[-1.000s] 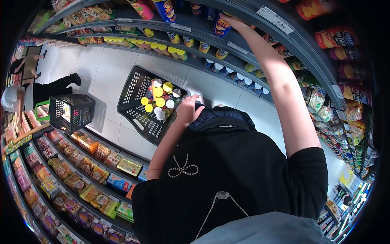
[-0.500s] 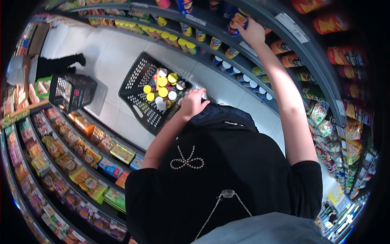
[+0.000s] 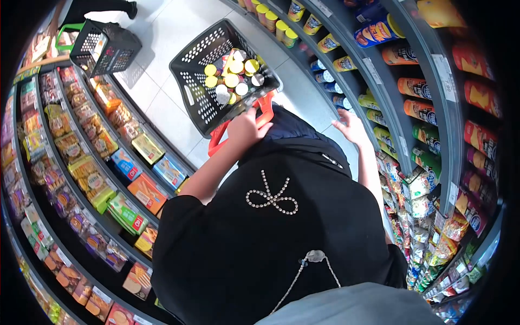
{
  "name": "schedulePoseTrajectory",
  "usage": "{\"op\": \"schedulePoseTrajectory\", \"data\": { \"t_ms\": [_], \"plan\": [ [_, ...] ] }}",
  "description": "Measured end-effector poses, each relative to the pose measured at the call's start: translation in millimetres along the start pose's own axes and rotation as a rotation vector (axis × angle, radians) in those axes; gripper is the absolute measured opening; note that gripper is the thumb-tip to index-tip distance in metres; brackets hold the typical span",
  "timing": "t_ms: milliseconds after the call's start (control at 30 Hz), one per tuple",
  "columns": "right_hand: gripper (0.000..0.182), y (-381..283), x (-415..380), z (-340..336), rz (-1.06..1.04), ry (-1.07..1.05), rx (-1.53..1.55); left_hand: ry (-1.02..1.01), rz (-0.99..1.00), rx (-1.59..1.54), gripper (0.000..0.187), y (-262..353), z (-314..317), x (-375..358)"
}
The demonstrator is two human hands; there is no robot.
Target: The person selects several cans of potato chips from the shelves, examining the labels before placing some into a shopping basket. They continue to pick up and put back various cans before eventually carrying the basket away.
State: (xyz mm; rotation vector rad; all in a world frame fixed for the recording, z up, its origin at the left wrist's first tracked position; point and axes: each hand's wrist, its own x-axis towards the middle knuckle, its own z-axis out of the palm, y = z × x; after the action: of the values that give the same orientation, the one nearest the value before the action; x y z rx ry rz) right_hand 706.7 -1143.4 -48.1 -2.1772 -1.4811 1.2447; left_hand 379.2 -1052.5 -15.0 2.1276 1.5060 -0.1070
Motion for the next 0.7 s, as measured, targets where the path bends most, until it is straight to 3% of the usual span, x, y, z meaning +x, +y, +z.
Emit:
{"op": "schedulePoseTrajectory", "data": {
  "t_ms": [33,167,500,700],
  "plan": [
    [0.058,4.7,-1.3,1.3,-0.026,0.068,-0.024,-0.119,-0.079,-0.01,0.044,-2.6,-0.1,-4.7],
    [0.054,10.4,-0.5,-1.0,0.002,0.159,0.08,-0.038,0.051,0.008,0.033,-8.6,6.5,-6.0],
    [0.052,-5.6,-2.2,21.4,-0.046,0.012,0.024,0.203,0.279,-0.034,0.025,-11.5,12.0,7.1],
    [0.049,-32.5,-5.0,17.6,-0.11,-0.007,0.027,0.176,0.313,-0.008,0.024,7.6,15.6,18.3]
  ]
}}
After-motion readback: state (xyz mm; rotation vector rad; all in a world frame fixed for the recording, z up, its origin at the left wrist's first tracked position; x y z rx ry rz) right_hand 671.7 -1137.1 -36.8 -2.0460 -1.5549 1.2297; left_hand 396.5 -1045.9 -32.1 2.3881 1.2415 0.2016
